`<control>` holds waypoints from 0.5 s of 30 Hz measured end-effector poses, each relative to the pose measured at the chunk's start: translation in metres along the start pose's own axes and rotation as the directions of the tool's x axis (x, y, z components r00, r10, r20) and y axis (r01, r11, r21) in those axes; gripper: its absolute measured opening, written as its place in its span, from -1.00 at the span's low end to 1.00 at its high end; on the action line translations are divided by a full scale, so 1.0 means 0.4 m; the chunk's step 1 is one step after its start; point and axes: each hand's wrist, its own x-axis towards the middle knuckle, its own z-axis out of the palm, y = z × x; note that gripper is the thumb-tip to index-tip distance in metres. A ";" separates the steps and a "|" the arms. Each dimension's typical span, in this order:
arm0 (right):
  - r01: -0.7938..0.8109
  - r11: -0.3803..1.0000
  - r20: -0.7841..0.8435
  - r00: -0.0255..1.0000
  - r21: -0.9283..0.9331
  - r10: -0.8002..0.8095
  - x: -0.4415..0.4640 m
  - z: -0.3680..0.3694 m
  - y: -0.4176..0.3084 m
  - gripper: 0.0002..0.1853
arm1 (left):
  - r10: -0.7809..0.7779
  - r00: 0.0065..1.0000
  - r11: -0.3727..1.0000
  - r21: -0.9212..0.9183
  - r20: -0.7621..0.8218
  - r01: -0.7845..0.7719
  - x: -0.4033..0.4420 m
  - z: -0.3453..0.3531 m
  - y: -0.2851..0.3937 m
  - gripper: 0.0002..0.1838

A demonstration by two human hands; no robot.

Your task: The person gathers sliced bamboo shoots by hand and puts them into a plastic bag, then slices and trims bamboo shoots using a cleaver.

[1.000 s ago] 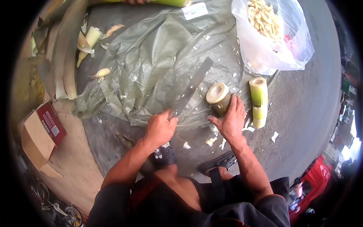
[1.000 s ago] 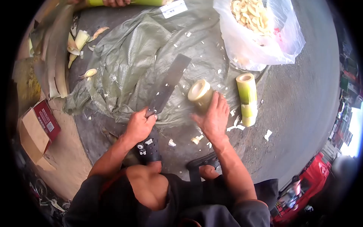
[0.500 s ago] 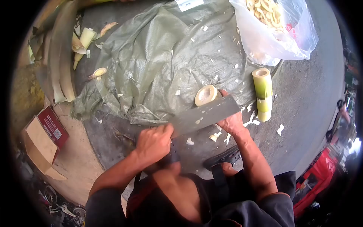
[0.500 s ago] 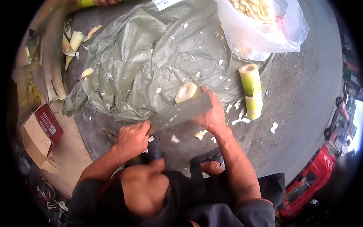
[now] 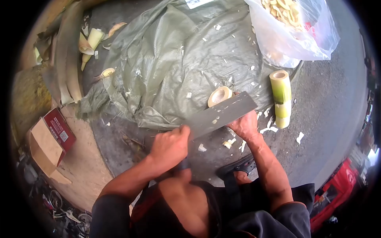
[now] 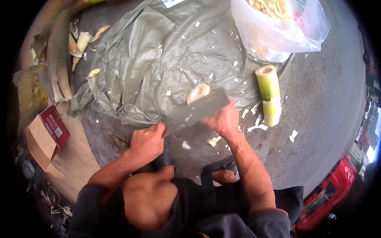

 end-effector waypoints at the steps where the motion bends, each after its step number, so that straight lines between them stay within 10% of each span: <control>1: -0.019 1.000 0.032 0.999 0.015 0.018 0.001 -0.002 -0.007 -0.07 | -0.009 1.000 1.000 -0.008 -0.002 0.009 0.014 0.002 0.012 -0.87; 12: 0.196 0.971 -0.129 0.969 -0.134 -0.213 -0.016 -0.001 -0.025 -0.09 | -0.041 0.998 0.999 -0.004 0.049 0.041 0.013 -0.048 -0.005 -0.82; 15: 0.036 0.994 -0.140 0.989 -0.105 -0.050 -0.017 0.022 -0.021 -0.13 | -0.062 0.993 0.998 0.017 0.097 0.061 -0.036 -0.058 0.006 -0.76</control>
